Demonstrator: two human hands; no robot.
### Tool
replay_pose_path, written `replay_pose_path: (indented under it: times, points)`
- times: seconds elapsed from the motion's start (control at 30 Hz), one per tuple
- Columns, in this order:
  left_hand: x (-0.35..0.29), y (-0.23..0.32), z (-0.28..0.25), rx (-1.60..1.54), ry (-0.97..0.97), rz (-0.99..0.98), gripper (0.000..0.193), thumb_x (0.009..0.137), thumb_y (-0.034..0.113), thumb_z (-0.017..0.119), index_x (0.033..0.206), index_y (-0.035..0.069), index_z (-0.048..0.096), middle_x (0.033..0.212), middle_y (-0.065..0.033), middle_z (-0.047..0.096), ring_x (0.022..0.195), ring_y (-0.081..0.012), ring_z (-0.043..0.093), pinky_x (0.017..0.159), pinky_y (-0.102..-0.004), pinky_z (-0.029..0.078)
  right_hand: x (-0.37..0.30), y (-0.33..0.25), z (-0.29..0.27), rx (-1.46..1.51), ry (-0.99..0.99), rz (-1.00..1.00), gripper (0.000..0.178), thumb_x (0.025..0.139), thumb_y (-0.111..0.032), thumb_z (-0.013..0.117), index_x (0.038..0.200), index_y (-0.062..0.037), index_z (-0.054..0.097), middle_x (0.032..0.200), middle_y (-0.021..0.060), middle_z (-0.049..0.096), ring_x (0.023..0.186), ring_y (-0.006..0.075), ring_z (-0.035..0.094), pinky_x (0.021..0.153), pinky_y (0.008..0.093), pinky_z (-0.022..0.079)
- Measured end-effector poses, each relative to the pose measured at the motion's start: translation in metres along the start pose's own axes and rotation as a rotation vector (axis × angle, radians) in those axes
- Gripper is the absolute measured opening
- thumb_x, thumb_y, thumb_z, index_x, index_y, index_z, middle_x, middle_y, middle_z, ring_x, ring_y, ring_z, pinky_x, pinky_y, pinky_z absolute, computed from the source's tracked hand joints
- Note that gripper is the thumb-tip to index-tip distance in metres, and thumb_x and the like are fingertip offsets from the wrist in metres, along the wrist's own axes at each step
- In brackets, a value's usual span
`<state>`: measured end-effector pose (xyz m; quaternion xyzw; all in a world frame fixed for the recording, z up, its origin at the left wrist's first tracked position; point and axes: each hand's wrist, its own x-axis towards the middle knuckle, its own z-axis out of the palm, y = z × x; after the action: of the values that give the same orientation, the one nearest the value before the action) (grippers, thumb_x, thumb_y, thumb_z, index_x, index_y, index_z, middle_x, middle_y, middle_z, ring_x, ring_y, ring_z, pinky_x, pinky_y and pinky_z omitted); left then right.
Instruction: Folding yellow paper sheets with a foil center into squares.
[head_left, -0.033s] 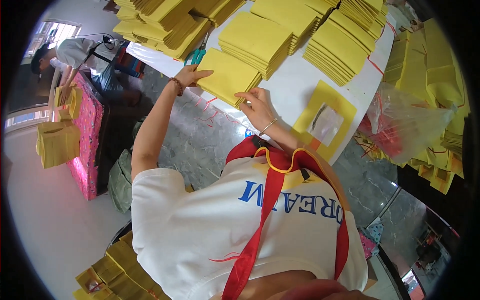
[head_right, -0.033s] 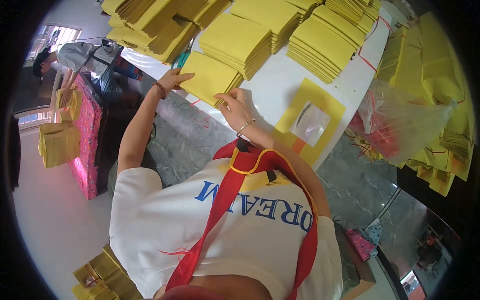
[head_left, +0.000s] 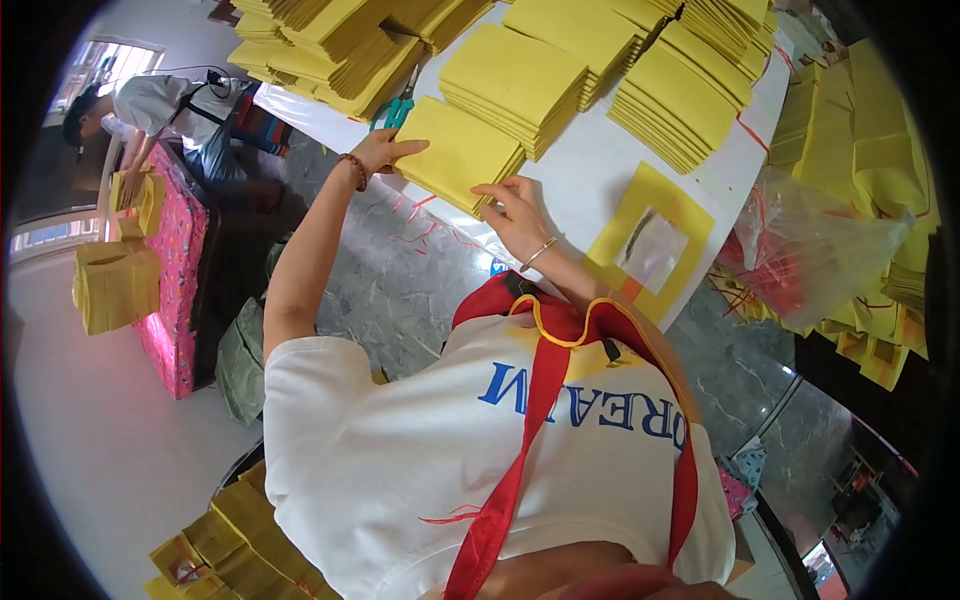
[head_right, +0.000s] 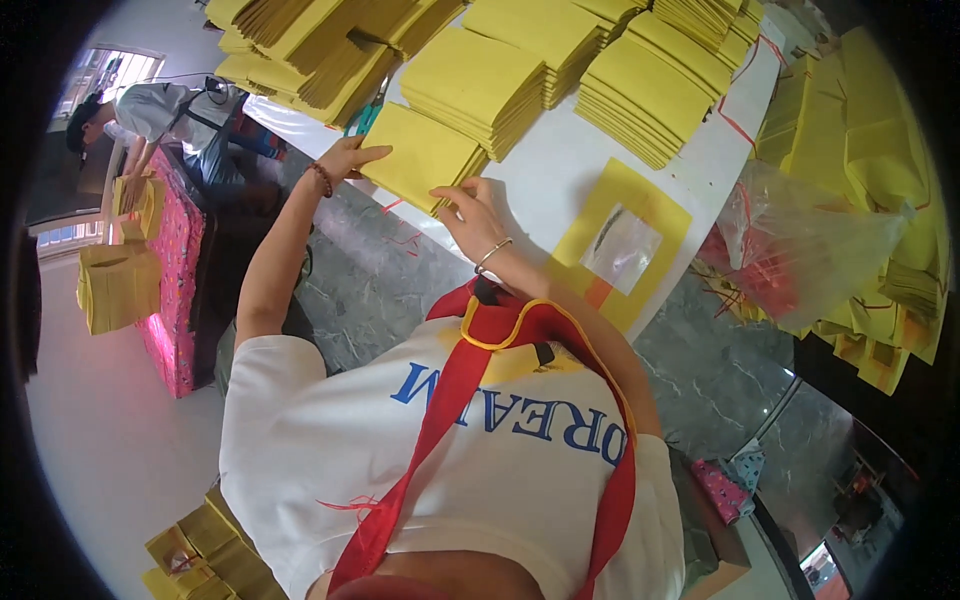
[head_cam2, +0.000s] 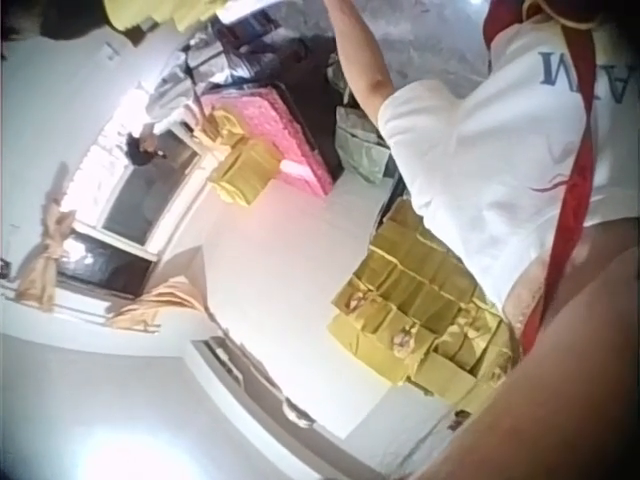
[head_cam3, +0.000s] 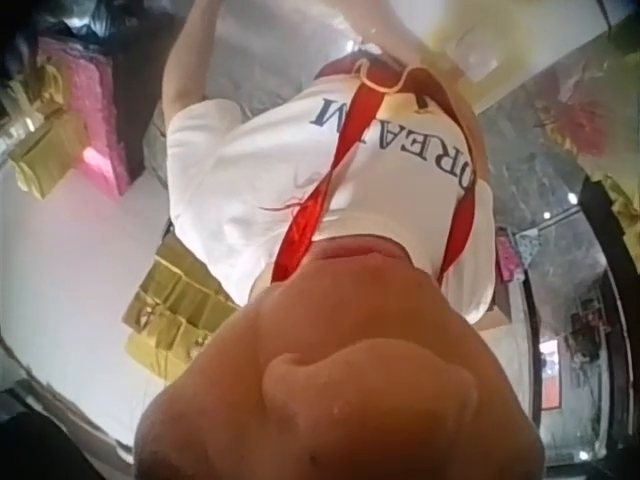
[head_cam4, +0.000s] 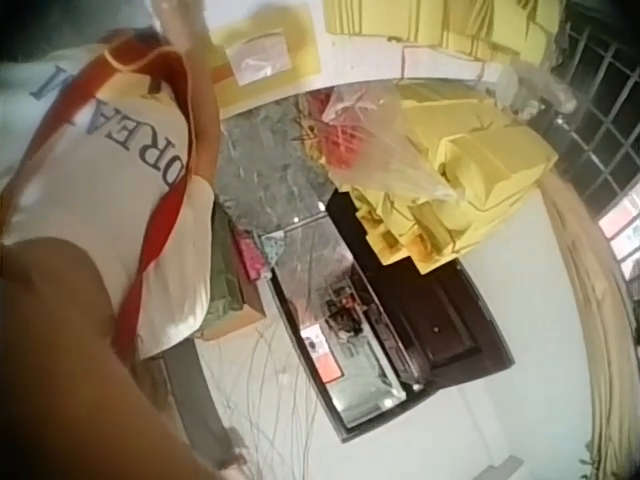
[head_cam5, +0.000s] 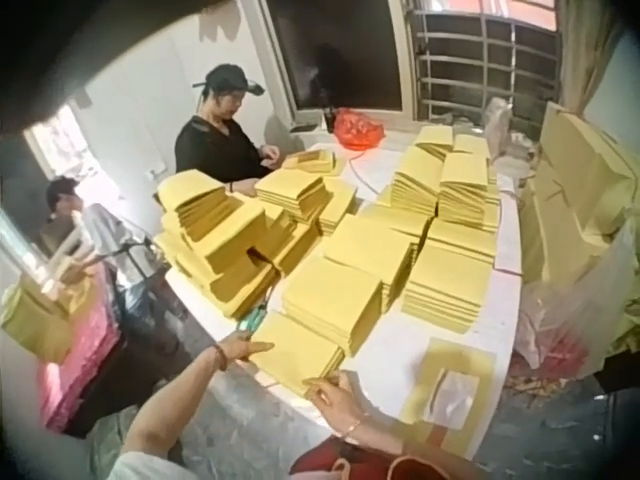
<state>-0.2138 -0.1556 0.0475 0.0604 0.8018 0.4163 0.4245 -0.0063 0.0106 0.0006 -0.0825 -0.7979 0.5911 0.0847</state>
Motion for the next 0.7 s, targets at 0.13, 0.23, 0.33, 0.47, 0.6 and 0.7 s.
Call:
replay_pose_path:
  times: [0.13,0.23,0.33,0.47,0.6,0.7]
  points:
    - [-0.005,0.009,0.002,-0.061,-0.098,0.033,0.06,0.071,0.04,0.072,0.114,0.001,0.054,0.101,-0.0064,0.061,0.082,-0.0126,0.058,0.069,-0.0249,0.045,0.0,0.006,-0.007,0.043,-0.015,0.053,0.024,0.083,-0.013,0.056,0.106,-0.0133,0.063,0.109,0.0124,0.038,0.102,0.0247,0.04,0.082,0.0291,0.042]
    - [0.008,0.002,-0.003,-0.038,-0.123,-0.001,0.062,0.073,0.036,0.072,0.117,-0.001,0.049,0.107,-0.0081,0.059,0.091,-0.0148,0.058,0.078,-0.0264,0.046,-0.002,0.005,-0.007,-0.017,-0.026,0.021,0.025,0.083,-0.013,0.056,0.108,-0.0139,0.062,0.11,0.0128,0.037,0.1,0.0234,0.042,0.081,0.0287,0.043]
    - [0.01,-0.007,0.0,-0.118,-0.082,0.172,0.065,0.074,0.031,0.072,0.122,-0.003,0.043,0.11,-0.0095,0.058,0.098,-0.0151,0.056,0.085,-0.0258,0.044,-0.003,-0.002,-0.007,-0.045,-0.04,0.021,0.027,0.084,-0.014,0.055,0.11,-0.0149,0.061,0.111,0.013,0.037,0.098,0.0229,0.044,0.08,0.0288,0.043]
    - [0.012,-0.007,-0.002,-0.053,-0.019,0.22,0.07,0.075,0.028,0.072,0.127,-0.003,0.037,0.111,-0.0106,0.056,0.099,-0.0153,0.055,0.086,-0.025,0.042,-0.002,-0.006,-0.01,-0.026,-0.088,0.048,0.031,0.084,-0.016,0.056,0.115,-0.0148,0.058,0.114,0.0134,0.038,0.099,0.0233,0.046,0.082,0.0288,0.044]
    - [0.012,-0.008,-0.003,-0.16,-0.001,0.331,0.072,0.077,0.028,0.071,0.131,-0.002,0.033,0.111,-0.0111,0.056,0.1,-0.015,0.054,0.085,-0.0254,0.043,-0.007,-0.029,-0.044,0.125,-0.144,0.01,0.034,0.084,-0.016,0.056,0.118,-0.0129,0.055,0.114,0.0129,0.043,0.1,0.0222,0.05,0.085,0.0287,0.043]
    - [0.016,-0.004,-0.002,-0.121,0.101,0.369,0.066,0.081,0.031,0.066,0.13,-0.001,0.036,0.111,-0.0096,0.055,0.097,-0.0148,0.054,0.084,-0.025,0.042,-0.021,-0.028,-0.082,0.26,-0.147,0.041,0.034,0.088,-0.015,0.051,0.121,-0.0061,0.051,0.109,0.0069,0.055,0.098,0.0146,0.053,0.088,0.028,0.042]
